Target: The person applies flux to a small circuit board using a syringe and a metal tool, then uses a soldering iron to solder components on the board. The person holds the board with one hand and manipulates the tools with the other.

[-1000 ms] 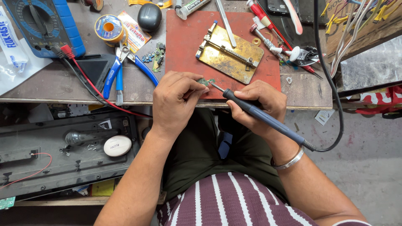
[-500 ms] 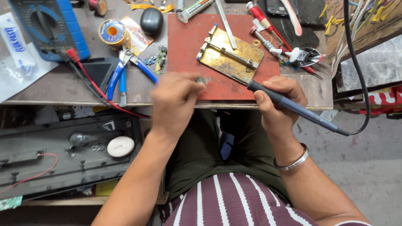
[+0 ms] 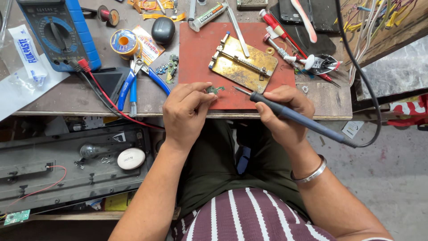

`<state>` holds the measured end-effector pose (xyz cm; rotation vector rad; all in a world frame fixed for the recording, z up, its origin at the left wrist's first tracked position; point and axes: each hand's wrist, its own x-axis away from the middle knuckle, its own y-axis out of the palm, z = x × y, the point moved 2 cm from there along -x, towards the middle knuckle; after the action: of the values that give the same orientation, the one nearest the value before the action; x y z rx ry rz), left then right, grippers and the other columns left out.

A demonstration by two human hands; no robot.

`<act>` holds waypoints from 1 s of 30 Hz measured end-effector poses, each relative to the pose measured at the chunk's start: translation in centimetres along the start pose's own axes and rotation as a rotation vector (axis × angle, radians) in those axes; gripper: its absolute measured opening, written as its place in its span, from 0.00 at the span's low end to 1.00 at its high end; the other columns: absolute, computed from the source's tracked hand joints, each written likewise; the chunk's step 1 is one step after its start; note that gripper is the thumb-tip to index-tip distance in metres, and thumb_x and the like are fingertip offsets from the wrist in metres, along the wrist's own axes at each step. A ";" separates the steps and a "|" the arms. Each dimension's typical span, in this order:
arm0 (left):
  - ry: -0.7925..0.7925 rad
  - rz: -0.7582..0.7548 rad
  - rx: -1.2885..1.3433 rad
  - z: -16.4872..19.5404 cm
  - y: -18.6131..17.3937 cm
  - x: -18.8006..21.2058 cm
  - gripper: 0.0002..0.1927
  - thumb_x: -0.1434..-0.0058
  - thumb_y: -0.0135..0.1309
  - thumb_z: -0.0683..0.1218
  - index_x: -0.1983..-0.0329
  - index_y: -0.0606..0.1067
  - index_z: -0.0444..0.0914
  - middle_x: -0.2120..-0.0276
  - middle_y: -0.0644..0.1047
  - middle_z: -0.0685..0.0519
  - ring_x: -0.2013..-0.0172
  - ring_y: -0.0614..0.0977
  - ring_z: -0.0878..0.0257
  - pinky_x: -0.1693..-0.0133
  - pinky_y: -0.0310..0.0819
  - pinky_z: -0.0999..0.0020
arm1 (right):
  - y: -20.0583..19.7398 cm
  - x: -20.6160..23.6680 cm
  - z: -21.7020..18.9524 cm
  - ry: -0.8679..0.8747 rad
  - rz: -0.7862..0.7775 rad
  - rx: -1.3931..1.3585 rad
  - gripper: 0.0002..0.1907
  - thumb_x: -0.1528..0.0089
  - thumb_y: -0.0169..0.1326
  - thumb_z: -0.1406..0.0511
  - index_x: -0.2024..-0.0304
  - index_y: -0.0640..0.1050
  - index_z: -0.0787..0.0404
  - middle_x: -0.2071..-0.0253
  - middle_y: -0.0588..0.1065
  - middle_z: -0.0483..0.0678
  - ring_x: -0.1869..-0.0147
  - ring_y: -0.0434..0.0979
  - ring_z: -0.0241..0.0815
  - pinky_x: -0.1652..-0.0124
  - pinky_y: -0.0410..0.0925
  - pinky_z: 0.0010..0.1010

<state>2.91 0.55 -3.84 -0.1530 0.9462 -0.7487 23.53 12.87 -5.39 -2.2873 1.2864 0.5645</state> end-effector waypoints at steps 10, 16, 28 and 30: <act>0.010 -0.006 -0.011 0.0 0.0 -0.1 0.06 0.43 0.67 0.37 0.67 0.80 0.36 0.57 0.83 0.50 0.62 0.82 0.56 0.58 0.76 0.62 | 1.1 -1.2 -1.7 -0.067 -0.128 0.152 0.11 0.39 0.68 0.71 0.58 0.78 0.66 0.63 0.79 0.50 0.64 0.79 0.34 0.62 0.70 0.23; 0.026 0.002 -0.026 -0.1 -0.1 -0.1 0.06 0.44 0.67 0.37 0.66 0.80 0.36 0.57 0.83 0.50 0.61 0.82 0.56 0.58 0.76 0.62 | 1.4 -1.4 -1.9 -0.086 -0.123 0.196 0.11 0.39 0.68 0.71 0.58 0.79 0.66 0.63 0.80 0.50 0.64 0.80 0.35 0.63 0.71 0.24; 0.011 -0.010 -0.025 -0.2 -0.1 -0.1 0.06 0.43 0.67 0.38 0.66 0.80 0.36 0.58 0.83 0.50 0.62 0.82 0.55 0.59 0.75 0.62 | 1.4 -1.3 -1.8 -0.075 -0.125 0.169 0.11 0.38 0.67 0.71 0.57 0.79 0.66 0.61 0.81 0.51 0.62 0.81 0.37 0.61 0.72 0.24; 0.017 -0.008 -0.019 -0.3 -0.1 -0.1 0.06 0.43 0.67 0.38 0.66 0.79 0.36 0.58 0.83 0.50 0.61 0.82 0.55 0.59 0.76 0.62 | 1.4 -1.3 -1.8 -0.094 -0.123 0.198 0.11 0.39 0.68 0.71 0.57 0.79 0.66 0.62 0.80 0.51 0.63 0.81 0.37 0.62 0.72 0.24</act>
<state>2.59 0.56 -3.86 -0.1676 0.9701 -0.7498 21.89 12.08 -3.47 -2.1330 1.0969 0.4735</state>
